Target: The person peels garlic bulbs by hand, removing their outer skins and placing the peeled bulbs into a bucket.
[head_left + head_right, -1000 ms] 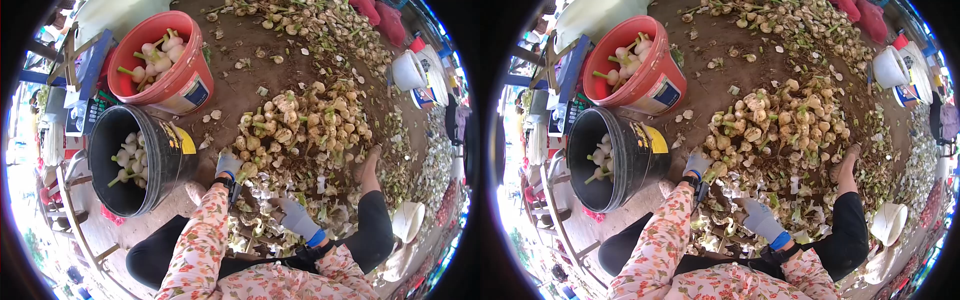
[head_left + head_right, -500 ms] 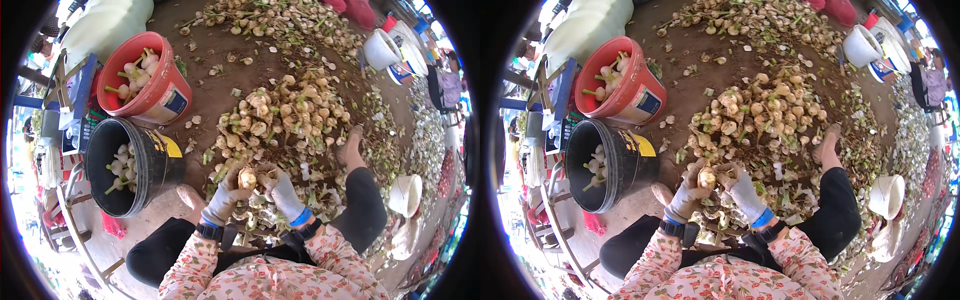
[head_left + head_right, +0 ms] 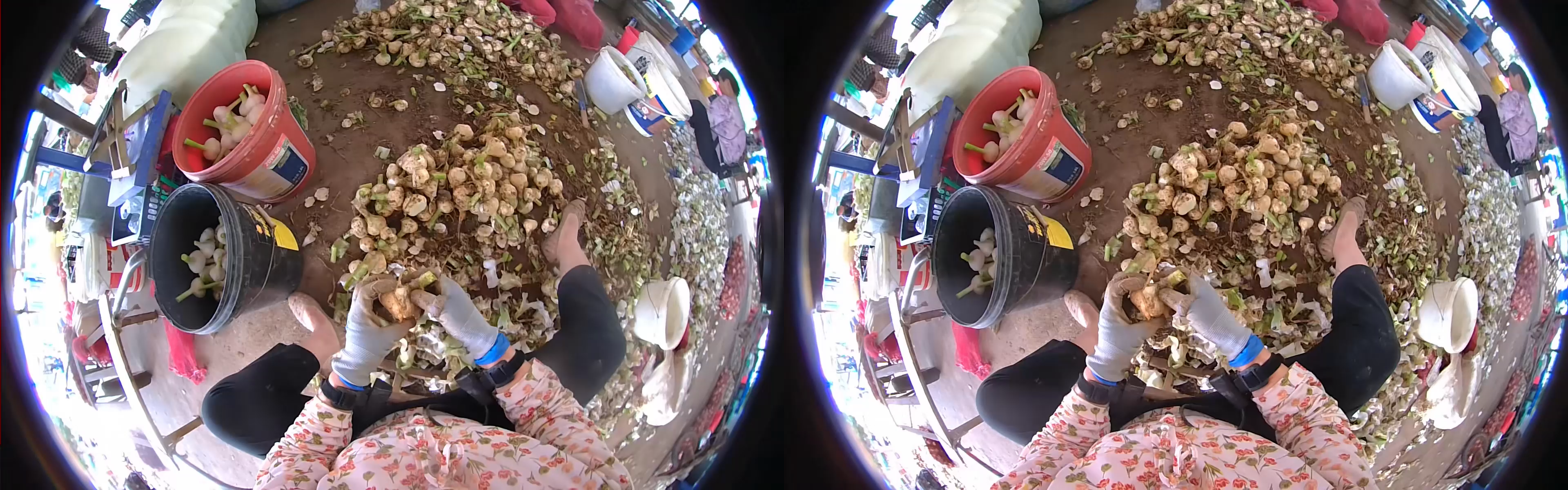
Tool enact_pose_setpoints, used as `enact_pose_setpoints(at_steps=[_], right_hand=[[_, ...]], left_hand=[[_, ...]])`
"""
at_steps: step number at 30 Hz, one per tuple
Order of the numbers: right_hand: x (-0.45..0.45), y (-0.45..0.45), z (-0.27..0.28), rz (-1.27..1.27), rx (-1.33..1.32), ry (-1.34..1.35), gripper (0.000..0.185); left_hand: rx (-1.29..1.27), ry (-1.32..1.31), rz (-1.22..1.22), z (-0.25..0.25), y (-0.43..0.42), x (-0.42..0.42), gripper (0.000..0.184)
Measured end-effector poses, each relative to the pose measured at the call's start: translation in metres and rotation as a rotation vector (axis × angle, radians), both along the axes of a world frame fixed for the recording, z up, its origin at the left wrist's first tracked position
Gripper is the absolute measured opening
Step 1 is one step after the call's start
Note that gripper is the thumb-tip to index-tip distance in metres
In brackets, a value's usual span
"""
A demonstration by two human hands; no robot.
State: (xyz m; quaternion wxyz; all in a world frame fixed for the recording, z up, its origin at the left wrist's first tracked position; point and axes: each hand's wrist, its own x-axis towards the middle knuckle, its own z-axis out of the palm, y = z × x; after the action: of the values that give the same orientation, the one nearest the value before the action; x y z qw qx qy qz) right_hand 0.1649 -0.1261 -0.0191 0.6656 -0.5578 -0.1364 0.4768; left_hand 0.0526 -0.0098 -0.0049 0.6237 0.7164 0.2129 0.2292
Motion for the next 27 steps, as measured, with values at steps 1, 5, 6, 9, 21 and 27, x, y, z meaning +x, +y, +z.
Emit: enact_pose_setpoints(at_steps=[1, 5, 6, 9, 21, 27], right_hand=[[0.0, 0.0, 0.003, 0.002, 0.026, 0.106, 0.032], [-0.002, -0.002, 0.009, 0.009, -0.028, -0.23, 0.029], [-0.002, -0.003, 0.012, 0.016, -0.042, -0.246, 0.03], [-0.002, -0.005, 0.016, 0.028, -0.049, -0.22, 0.029], [-0.013, -0.004, 0.011, -0.091, -0.052, -0.448, 0.037], [-0.008, -0.001, 0.001, -0.096, -0.009, -1.0, 0.02]], left_hand=[[-0.105, 0.007, 0.009, 0.001, 0.0, -0.001, 0.06], [0.007, -0.033, -0.015, 0.002, -0.004, -0.001, 0.058], [0.025, -0.011, -0.023, 0.002, -0.005, -0.001, 0.058], [-0.112, 0.031, -0.021, -0.002, -0.007, -0.006, 0.06], [-1.319, -0.113, -0.037, -0.009, -0.001, -0.015, 0.052], [-1.375, 0.062, -0.336, -0.02, 0.025, -0.022, 0.066]])
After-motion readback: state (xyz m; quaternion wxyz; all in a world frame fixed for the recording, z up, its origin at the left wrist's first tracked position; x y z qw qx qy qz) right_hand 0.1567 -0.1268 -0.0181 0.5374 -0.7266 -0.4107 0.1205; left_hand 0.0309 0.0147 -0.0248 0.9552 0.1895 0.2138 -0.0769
